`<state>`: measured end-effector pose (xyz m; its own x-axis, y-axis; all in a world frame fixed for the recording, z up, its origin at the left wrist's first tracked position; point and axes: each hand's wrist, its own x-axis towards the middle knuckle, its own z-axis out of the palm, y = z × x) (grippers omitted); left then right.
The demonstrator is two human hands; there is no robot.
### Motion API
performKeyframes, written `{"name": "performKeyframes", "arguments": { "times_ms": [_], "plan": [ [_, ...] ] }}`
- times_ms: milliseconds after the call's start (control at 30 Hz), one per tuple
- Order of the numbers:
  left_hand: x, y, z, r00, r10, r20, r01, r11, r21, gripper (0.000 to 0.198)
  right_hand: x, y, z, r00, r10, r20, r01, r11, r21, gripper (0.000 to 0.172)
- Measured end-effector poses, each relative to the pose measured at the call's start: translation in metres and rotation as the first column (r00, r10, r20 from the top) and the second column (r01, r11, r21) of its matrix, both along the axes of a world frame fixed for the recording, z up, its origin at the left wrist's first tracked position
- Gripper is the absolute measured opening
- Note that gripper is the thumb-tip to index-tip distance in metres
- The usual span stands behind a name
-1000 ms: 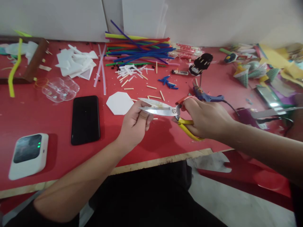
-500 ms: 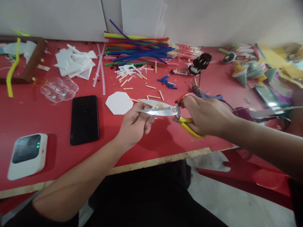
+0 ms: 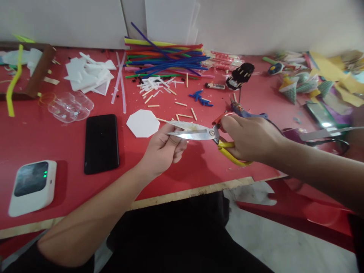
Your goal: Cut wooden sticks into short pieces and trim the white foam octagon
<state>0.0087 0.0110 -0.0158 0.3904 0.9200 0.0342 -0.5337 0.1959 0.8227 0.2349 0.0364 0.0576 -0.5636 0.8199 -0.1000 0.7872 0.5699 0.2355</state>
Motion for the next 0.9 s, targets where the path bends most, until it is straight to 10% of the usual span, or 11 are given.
{"name": "performKeyframes", "arguments": {
  "times_ms": [433, 900],
  "plan": [
    [0.0, 0.001, -0.001, 0.954, 0.272, -0.127, -0.227, 0.93, 0.288, 0.017, 0.006, -0.005, -0.001, 0.943, -0.237, -0.234, 0.213, 0.969, -0.126, 0.025],
    [-0.002, -0.004, -0.013, 0.913, 0.362, -0.187, -0.25, 0.86, 0.445, 0.005, 0.002, -0.027, -0.003, 0.965, -0.198, -0.173, 0.174, 0.974, -0.143, 0.037]
  ]
}}
